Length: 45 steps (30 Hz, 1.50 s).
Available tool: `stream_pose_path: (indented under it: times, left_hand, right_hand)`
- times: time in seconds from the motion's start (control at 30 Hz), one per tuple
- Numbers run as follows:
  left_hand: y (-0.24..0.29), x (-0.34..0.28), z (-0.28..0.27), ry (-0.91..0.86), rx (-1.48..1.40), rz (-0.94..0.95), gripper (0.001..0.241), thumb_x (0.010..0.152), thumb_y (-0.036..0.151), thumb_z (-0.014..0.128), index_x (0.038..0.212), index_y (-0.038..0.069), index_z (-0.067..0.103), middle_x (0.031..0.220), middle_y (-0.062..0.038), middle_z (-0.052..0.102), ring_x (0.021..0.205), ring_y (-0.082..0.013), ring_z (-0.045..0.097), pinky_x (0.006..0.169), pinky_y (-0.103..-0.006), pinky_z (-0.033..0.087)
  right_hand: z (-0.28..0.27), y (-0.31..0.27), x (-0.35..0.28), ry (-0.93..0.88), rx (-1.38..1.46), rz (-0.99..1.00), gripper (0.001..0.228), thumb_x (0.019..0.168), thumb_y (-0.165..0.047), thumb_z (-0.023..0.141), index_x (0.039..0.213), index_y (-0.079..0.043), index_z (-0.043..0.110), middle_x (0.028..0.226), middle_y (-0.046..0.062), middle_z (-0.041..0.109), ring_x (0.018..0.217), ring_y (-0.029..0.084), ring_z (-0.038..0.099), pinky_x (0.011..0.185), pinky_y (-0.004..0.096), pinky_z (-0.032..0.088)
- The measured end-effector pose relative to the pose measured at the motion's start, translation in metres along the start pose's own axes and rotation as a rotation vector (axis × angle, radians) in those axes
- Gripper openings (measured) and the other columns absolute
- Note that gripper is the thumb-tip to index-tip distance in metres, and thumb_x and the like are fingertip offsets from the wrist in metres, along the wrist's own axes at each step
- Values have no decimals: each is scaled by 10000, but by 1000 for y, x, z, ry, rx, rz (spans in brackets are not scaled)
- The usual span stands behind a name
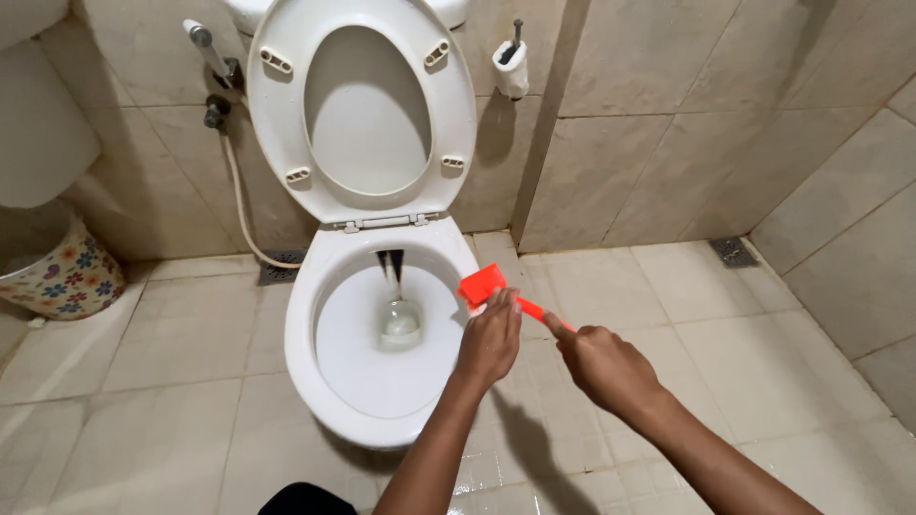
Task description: The person uses a red toilet brush to scrub the inside of a white toilet bowl. They then scrub the underside of the toilet seat and the rim of the bowl.
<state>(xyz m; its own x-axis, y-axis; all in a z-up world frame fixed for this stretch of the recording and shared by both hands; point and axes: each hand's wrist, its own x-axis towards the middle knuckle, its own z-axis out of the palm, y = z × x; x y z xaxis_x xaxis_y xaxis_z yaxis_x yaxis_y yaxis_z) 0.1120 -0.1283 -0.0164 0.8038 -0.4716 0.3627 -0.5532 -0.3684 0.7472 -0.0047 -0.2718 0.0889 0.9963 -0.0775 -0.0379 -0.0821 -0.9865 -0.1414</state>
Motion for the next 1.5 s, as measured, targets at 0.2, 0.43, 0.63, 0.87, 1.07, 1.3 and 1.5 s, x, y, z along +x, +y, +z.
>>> stream_pose_path:
  times: [0.2,0.43,0.63,0.87,1.07,1.3,1.5]
  left_hand:
    - [-4,6,-7,9,-51,-71,460,1082,254,372,1406,-27,539,1447,-238,560,1411,-396,458,1114,-463,417]
    - [-60,63,-3,80,5,-76,458,1072,247,395,1407,-29,542,1456,-242,551,1425,-393,444,1162,-456,370]
    - [-70,76,-7,52,88,-110,439,1056,238,397,1383,-4,563,1446,-212,571,1410,-396,449,1131,-465,386]
    - [-27,39,-6,73,-1,-101,452,1089,266,391,1399,-23,550,1446,-237,561,1416,-381,467,1145,-451,388]
    - [-37,53,-9,90,53,-104,443,1064,255,415,1390,-6,565,1431,-227,576,1399,-375,477,1131,-452,400]
    - [-27,55,-15,81,97,-104,425,1045,225,440,1373,-13,568,1415,-233,580,1368,-386,493,1106,-469,402]
    - [0,18,2,78,18,-64,441,1065,233,427,1386,-35,565,1413,-245,593,1384,-382,506,1127,-452,416]
  right_hand:
    - [2,-8,14,-58,-72,28,568,985,-118,515,1536,-219,427,810,161,682,665,344,681,569,495,548]
    - [28,-6,81,49,-36,-59,629,934,-54,518,1538,-211,440,826,165,684,680,357,682,583,498,554]
    - [34,-5,98,66,16,-65,612,948,-92,517,1533,-254,440,844,169,680,689,367,671,588,513,559]
    - [-6,-5,63,-88,-18,-32,631,963,-88,504,1560,-256,389,808,164,679,668,351,661,596,509,544]
    - [8,-1,77,-21,-2,-77,619,954,-77,517,1545,-235,420,804,167,680,668,360,661,605,510,542]
    - [10,2,75,-6,51,-76,608,960,-116,544,1541,-233,410,806,166,679,706,365,676,614,515,547]
    - [-39,-3,30,-182,26,31,562,1000,-153,532,1535,-282,422,814,167,696,705,371,681,638,518,540]
